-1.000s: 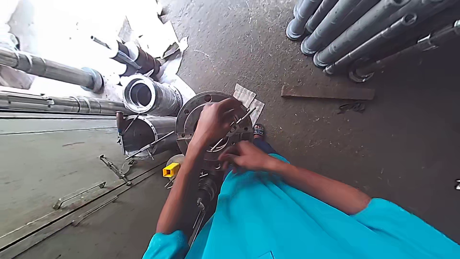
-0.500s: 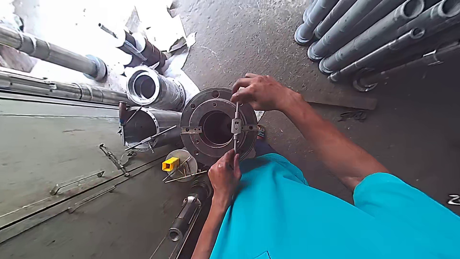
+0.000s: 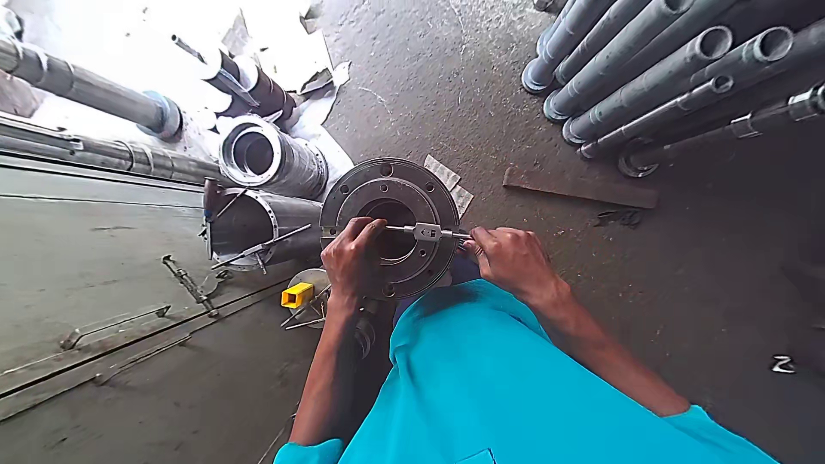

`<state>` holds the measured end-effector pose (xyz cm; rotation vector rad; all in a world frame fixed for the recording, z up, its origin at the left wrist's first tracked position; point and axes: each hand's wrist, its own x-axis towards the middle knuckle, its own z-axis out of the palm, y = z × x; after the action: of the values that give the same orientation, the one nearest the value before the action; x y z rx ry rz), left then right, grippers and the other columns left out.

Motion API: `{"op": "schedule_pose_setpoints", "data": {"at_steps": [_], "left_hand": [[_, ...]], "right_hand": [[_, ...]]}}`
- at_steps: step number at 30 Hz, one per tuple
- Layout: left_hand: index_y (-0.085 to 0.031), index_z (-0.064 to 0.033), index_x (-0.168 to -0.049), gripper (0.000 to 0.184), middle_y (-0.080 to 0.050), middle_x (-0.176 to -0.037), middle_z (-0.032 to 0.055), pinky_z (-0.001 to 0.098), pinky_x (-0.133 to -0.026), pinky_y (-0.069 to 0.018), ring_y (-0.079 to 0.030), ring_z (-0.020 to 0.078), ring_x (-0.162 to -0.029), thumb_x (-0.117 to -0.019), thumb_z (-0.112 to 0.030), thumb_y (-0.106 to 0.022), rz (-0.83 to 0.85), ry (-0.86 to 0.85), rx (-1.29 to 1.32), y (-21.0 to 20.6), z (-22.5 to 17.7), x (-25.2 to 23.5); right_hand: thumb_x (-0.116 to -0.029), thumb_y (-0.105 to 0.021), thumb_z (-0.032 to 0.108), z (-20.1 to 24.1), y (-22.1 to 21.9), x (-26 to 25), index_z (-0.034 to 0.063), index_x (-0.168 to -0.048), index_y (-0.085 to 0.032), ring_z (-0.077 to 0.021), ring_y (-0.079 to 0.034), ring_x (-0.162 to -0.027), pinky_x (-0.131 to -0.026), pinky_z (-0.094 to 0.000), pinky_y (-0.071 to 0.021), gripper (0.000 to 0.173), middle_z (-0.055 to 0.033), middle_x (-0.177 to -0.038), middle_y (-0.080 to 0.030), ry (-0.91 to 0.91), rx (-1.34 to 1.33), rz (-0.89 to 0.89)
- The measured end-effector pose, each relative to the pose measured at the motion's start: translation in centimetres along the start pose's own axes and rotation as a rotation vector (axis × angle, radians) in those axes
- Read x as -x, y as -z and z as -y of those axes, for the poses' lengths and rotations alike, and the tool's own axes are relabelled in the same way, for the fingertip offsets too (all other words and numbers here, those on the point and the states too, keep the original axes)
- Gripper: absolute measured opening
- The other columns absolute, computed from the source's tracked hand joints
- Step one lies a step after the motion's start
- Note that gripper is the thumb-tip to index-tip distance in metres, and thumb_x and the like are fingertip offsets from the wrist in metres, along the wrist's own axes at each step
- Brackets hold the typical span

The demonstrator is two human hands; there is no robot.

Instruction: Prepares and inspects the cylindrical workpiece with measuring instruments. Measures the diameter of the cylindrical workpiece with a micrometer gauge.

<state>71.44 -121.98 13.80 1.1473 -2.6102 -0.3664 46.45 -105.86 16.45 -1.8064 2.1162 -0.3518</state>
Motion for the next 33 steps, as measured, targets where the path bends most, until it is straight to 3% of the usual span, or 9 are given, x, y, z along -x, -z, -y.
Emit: {"op": "schedule_pose_setpoints", "data": {"at_steps": [5,9,12,16,19,21,27,30,33], "left_hand": [[-0.076,-0.0119,-0.113,0.022,-0.074,-0.102,0.0103,0.0474,-0.062,-0.0581,-0.073,0.0277,-0.081,-0.0996,-0.01,-0.058,-0.081,0.141,0.064,-0.7,-2.5,3.2],[-0.076,-0.0062,-0.104,0.02,-0.075,-0.092,0.009,0.0434,-0.061,-0.0604,-0.074,0.0228,-0.074,-0.0963,-0.018,-0.062,-0.044,0.212,0.138,-1.0,-6.5,6.7],[-0.075,-0.0087,-0.1,0.019,-0.075,-0.085,0.0061,0.0431,-0.056,-0.0578,-0.072,0.0213,-0.069,-0.0948,-0.022,-0.063,0.004,0.217,0.141,-0.7,-7.3,7.0],[-0.077,-0.0136,-0.107,0.022,-0.075,-0.094,0.009,0.0516,-0.055,-0.0554,-0.072,0.0296,-0.071,-0.0978,-0.017,-0.058,0.016,0.191,0.058,0.4,-4.2,4.8],[-0.073,-0.0138,-0.116,0.02,-0.072,-0.102,0.0111,0.0507,-0.062,-0.0559,-0.07,0.0309,-0.078,-0.1028,-0.015,-0.059,0.063,0.029,0.068,1.0,-0.4,1.7],[-0.073,-0.0122,-0.112,0.019,-0.072,-0.096,0.0103,0.0486,-0.062,-0.0546,-0.07,0.03,-0.076,-0.1024,-0.012,-0.057,0.051,-0.132,0.068,0.9,1.3,-0.8],[-0.073,-0.0117,-0.106,0.018,-0.072,-0.093,0.0104,0.0503,-0.064,-0.0552,-0.071,0.0311,-0.079,-0.102,-0.012,-0.056,0.055,-0.365,0.105,-0.3,2.9,-6.5],[-0.074,-0.0145,-0.106,0.02,-0.075,-0.104,0.0067,0.0498,-0.071,-0.0583,-0.074,0.0277,-0.089,-0.1043,-0.016,-0.054,0.079,-0.366,0.155,0.1,3.1,-7.0],[-0.073,-0.0095,-0.105,0.019,-0.073,-0.097,0.0105,0.0502,-0.065,-0.0576,-0.073,0.0301,-0.082,-0.1041,-0.014,-0.054,0.054,-0.241,0.178,0.3,2.5,-3.7]], "right_hand": [[-0.1047,-0.051,0.033,-4.2,1.5,-5.2,0.0146,-0.102,-0.073,-0.0356,-0.072,-0.078,-0.062,-0.0603,-0.0533,0.028,-0.0113,-0.087,-0.073,0.126,-0.057,0.115],[-0.1061,-0.053,0.031,-4.3,1.4,-11.0,0.0219,-0.117,-0.073,-0.0337,-0.072,-0.09,-0.07,-0.0597,-0.056,0.024,-0.0083,-0.107,-0.072,0.239,-0.127,0.086],[-0.1066,-0.054,0.027,-4.1,1.3,-12.9,0.0203,-0.117,-0.074,-0.03,-0.073,-0.098,-0.08,-0.057,-0.0578,0.024,-0.0064,-0.118,-0.072,0.333,-0.181,0.107],[-0.1034,-0.054,0.024,-4.7,2.4,-9.4,0.0095,-0.103,-0.073,-0.0348,-0.071,-0.093,-0.077,-0.0582,-0.0567,0.024,-0.0129,-0.098,-0.072,0.319,-0.074,0.148],[-0.103,-0.056,0.032,-2.9,2.7,-4.4,0.0096,-0.088,-0.069,-0.0351,-0.07,-0.079,-0.064,-0.0599,-0.0531,0.029,-0.0121,-0.081,-0.068,0.117,-0.008,0.23],[-0.1004,-0.059,0.029,0.0,1.7,-1.5,0.0077,-0.078,-0.062,-0.0349,-0.066,-0.066,-0.052,-0.0548,-0.0495,0.031,-0.0122,-0.069,-0.061,0.016,0.069,0.157],[-0.0986,-0.056,0.023,5.7,-0.9,1.4,0.0002,-0.079,-0.065,-0.0368,-0.068,-0.066,-0.055,-0.0518,-0.0521,0.031,-0.0162,-0.067,-0.063,-0.165,0.173,0.085],[-0.0993,-0.056,0.027,4.3,-0.3,1.4,0.005,-0.08,-0.063,-0.0365,-0.067,-0.064,-0.051,-0.0555,-0.0496,0.03,-0.0141,-0.067,-0.063,-0.154,0.09,0.132],[-0.1021,-0.06,0.031,1.6,2.0,-0.2,0.0105,-0.088,-0.069,-0.0384,-0.067,-0.066,-0.053,-0.061,-0.0484,0.026,-0.0133,-0.073,-0.067,-0.14,0.079,0.22]]}}
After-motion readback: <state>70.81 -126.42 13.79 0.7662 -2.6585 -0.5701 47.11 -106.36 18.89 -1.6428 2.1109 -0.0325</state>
